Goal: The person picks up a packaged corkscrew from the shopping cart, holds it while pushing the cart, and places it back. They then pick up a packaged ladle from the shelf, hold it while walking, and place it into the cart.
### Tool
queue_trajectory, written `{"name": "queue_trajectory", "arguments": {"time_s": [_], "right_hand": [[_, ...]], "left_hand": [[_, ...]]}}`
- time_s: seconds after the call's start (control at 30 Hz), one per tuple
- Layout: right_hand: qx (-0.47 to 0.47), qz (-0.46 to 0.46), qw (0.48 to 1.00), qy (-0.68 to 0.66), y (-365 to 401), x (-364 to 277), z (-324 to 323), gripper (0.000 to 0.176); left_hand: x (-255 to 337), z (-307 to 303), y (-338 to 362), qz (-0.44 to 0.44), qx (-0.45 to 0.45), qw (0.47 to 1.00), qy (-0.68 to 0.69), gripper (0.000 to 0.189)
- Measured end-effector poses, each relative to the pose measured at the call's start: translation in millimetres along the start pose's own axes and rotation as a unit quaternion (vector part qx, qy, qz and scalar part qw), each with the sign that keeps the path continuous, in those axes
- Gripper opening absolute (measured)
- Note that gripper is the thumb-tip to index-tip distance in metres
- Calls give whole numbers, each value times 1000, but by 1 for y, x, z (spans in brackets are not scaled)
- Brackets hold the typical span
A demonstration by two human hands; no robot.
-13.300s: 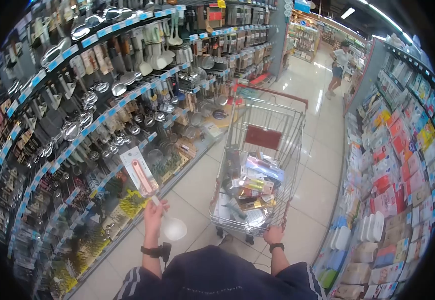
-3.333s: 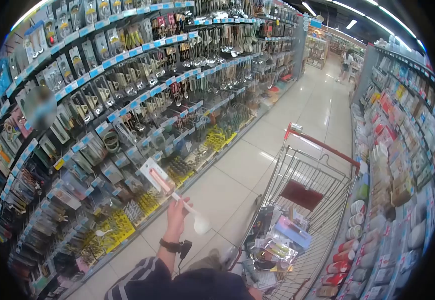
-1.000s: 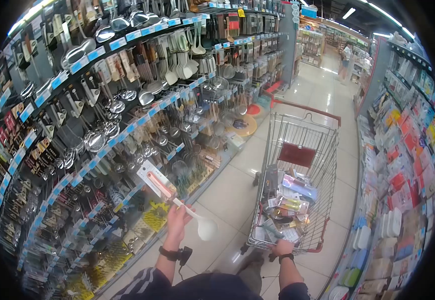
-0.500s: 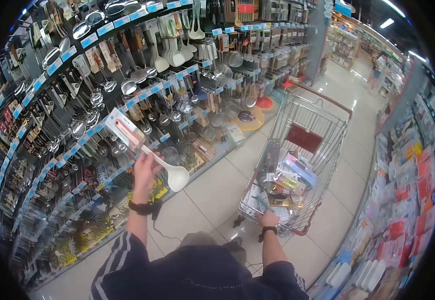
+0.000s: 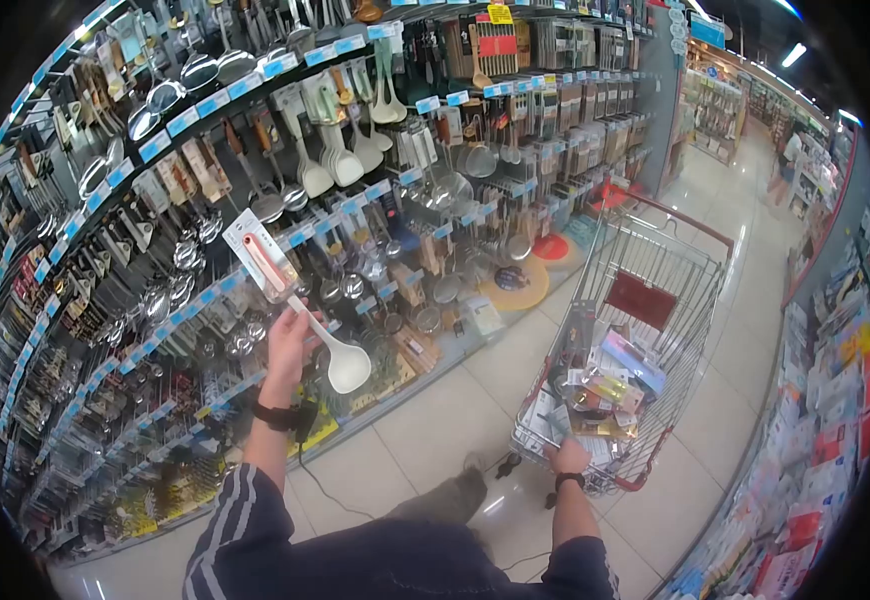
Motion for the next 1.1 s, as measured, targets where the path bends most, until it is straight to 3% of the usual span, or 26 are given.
{"name": "queue_trajectory", "arguments": {"time_s": [0.17, 0.33, 0.47, 0.53, 1.1], "right_hand": [[-23, 15, 1000, -11, -46, 17, -7, 51], [-10, 22, 1000, -5, -96, 34, -11, 60], [-50, 44, 998, -17, -117, 35, -25, 50], [-38, 39, 999, 3, -137, 43, -21, 55], [-23, 4, 1000, 9, -285, 75, -52, 48]], "left_hand": [[-17, 55, -74, 38, -32, 999, 1, 34], [-25, 122, -148, 46, -37, 998, -18, 22], [-31, 165, -209, 62, -76, 995, 1, 32], [-34, 183, -235, 75, -94, 993, -18, 34], [-48, 279, -350, 94, -56, 993, -46, 30]]}}
Point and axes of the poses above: each hand's wrist, its own y-axis away from the middle knuckle, its own z-axis out of the palm, x = y × z, the point moved 7 cm from there along -y, towards the middle knuckle, and after that the axes turned 2 degrees about y, right-handed, at the moved point
